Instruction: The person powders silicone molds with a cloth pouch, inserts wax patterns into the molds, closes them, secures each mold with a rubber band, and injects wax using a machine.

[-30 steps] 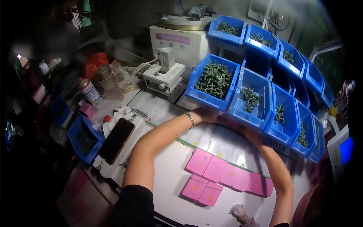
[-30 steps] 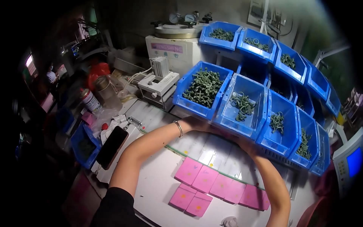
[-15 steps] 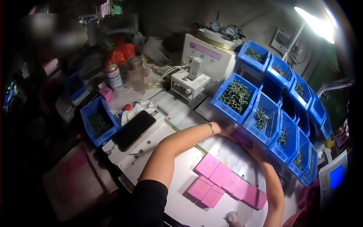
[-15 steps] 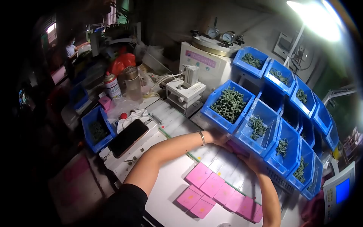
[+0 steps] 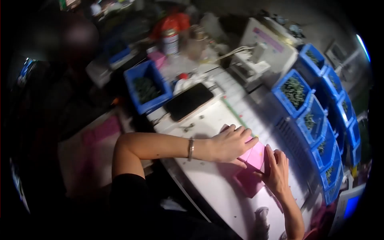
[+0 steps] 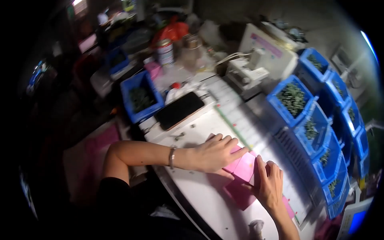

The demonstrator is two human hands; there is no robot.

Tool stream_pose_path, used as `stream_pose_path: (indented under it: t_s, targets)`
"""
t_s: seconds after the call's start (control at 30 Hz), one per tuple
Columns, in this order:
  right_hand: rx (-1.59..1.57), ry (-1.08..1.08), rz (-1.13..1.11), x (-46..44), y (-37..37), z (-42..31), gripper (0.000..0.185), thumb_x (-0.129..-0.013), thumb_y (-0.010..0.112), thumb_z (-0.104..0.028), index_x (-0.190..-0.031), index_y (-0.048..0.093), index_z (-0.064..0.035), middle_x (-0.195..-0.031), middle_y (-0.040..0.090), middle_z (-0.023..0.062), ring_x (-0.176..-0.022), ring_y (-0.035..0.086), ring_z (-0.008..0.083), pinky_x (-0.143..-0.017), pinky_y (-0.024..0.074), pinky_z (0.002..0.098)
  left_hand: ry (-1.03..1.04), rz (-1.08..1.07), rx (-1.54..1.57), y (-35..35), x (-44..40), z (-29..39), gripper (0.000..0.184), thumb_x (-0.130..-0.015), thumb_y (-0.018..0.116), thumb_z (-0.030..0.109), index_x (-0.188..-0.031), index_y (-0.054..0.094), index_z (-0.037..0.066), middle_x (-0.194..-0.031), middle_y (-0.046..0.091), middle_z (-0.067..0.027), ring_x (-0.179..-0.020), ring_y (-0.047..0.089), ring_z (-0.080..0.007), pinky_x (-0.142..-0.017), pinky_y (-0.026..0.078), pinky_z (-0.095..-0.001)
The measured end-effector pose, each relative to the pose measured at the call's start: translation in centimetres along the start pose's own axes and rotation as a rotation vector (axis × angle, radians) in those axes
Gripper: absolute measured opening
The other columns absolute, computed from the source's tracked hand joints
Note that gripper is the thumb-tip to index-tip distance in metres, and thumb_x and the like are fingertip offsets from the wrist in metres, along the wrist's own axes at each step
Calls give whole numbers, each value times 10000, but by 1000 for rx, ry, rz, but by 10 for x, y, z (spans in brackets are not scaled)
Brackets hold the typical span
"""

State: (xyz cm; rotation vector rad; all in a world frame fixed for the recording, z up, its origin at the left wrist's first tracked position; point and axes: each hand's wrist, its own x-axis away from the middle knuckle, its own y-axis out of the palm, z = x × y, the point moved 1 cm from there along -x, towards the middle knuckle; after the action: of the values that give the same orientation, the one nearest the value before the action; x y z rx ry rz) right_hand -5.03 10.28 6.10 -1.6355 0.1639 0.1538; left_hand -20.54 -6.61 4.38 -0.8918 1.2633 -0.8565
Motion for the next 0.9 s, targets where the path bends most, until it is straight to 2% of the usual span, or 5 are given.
stream_pose_path:
  t_s: [0.2, 0.43, 0.67, 0.8, 0.9]
  targets:
    - [-82, -336, -103, -43, 10, -123, 945, -547, 808, -396, -1345, 393, -109, -1078, 443, 161, -943, 465, 308, -813, 368, 423, -391, 71, 6, -62, 160, 18, 850, -674, 661, 587, -1253, 469, -6, -1005, 450, -158, -896, 483, -271, -792, 400, -387]
    - [-152, -785, -117, -94, 57, -249, 837, -721, 658, -475, -1382, 334, -76, -1073, 463, 204, -894, 478, 304, -781, 393, 411, -767, 39, -34, -101, 301, 27, 822, -676, 715, 509, -1279, 444, 20, -1082, 421, -175, -947, 482, -311, -818, 433, -421]
    - [-177, -975, -112, -120, 140, -335, 784, -777, 553, -554, -1367, 361, -73, -1048, 483, 184, -922, 476, 289, -826, 372, 388, -984, 10, -145, -86, 400, 25, 827, -656, 739, 476, -1289, 418, 51, -1117, 410, -190, -976, 480, -337, -829, 418, -455]
    - [-240, -1033, -181, -110, 179, -366, 787, -773, 545, -559, -1362, 365, -70, -1095, 499, 198, -976, 485, 295, -849, 391, 410, -1089, -21, -161, -73, 440, 41, 821, -644, 754, 455, -1281, 423, 58, -1117, 411, -187, -986, 475, -345, -832, 414, -456]
    - [-274, -1112, -102, -107, 197, -385, 789, -758, 562, -543, -1352, 374, -60, -1094, 493, 184, -996, 478, 296, -852, 385, 408, -1150, -9, -161, -63, 458, 48, 803, -645, 759, 427, -1279, 428, 61, -1114, 418, -172, -1003, 467, -333, -840, 410, -453]
